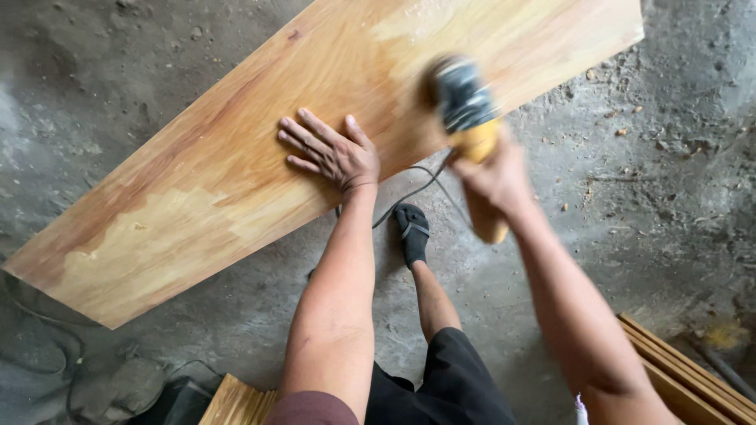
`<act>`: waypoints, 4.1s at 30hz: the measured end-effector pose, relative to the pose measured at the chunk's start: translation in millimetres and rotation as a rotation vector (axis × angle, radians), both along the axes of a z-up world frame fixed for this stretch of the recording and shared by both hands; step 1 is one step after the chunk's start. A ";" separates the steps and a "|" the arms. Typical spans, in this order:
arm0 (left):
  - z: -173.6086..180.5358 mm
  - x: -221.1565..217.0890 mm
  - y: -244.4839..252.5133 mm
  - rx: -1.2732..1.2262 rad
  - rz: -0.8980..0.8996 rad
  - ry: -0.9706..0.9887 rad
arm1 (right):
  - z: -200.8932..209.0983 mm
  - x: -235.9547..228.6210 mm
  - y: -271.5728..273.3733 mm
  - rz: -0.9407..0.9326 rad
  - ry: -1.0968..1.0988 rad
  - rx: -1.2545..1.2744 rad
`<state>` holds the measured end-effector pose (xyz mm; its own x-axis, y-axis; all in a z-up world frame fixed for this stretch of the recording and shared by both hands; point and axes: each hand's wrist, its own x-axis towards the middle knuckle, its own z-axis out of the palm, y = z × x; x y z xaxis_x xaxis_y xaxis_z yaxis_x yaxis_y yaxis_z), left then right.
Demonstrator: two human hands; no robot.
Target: The person uses an orbital sander to smooth the surface of a large wooden plank. They move the sander across the plank in long strokes, occasionally pausing to reposition their hands or the tool.
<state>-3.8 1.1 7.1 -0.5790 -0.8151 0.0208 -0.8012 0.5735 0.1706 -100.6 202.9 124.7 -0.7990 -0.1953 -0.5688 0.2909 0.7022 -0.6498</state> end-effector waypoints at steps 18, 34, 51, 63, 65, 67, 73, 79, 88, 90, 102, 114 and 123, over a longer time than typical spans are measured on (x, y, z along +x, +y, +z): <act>-3.0 1.5 -1.1 -0.012 -0.009 -0.025 | -2.0 -21.4 45.0 -0.112 -0.056 -0.194; 0.7 -4.4 0.6 0.003 0.003 -0.019 | -0.6 -94.5 24.4 -0.133 -0.009 -0.193; 4.8 -1.4 4.8 0.074 0.001 -0.003 | 9.5 -111.7 -38.0 -0.169 -0.093 -0.218; 1.6 0.7 2.1 0.046 -0.006 -0.019 | -24.9 -180.5 -23.8 -0.030 0.006 -0.273; 3.2 2.4 0.5 0.036 0.004 -0.016 | -16.6 -201.0 14.4 -0.211 0.046 -0.454; 5.1 -1.1 3.7 0.034 -0.005 -0.012 | -13.5 -200.0 39.4 -0.326 0.066 -0.322; 6.6 0.4 0.9 0.015 -0.016 -0.057 | -15.7 -73.1 28.0 -0.206 -0.010 -0.220; -0.3 -0.1 0.0 -0.035 -0.034 -0.065 | 1.0 -19.6 19.2 -0.135 0.020 -0.167; -11.4 6.1 -2.2 -0.061 -0.026 -0.095 | 15.0 -46.1 101.0 -0.520 -0.003 -0.337; -12.1 5.9 -3.6 -0.068 -0.028 -0.085 | 11.9 -20.9 81.7 -0.392 0.026 -0.244; -20.0 13.4 -7.0 -0.036 -0.006 -0.127 | 2.8 -48.7 147.5 -0.407 0.039 -0.295; -41.1 20.0 -4.1 0.001 -0.010 0.192 | 7.3 69.3 41.4 -0.178 0.078 -0.312; 66.8 230.7 38.8 0.845 -0.421 0.436 | -9.1 171.7 -42.4 -0.056 -0.116 -0.443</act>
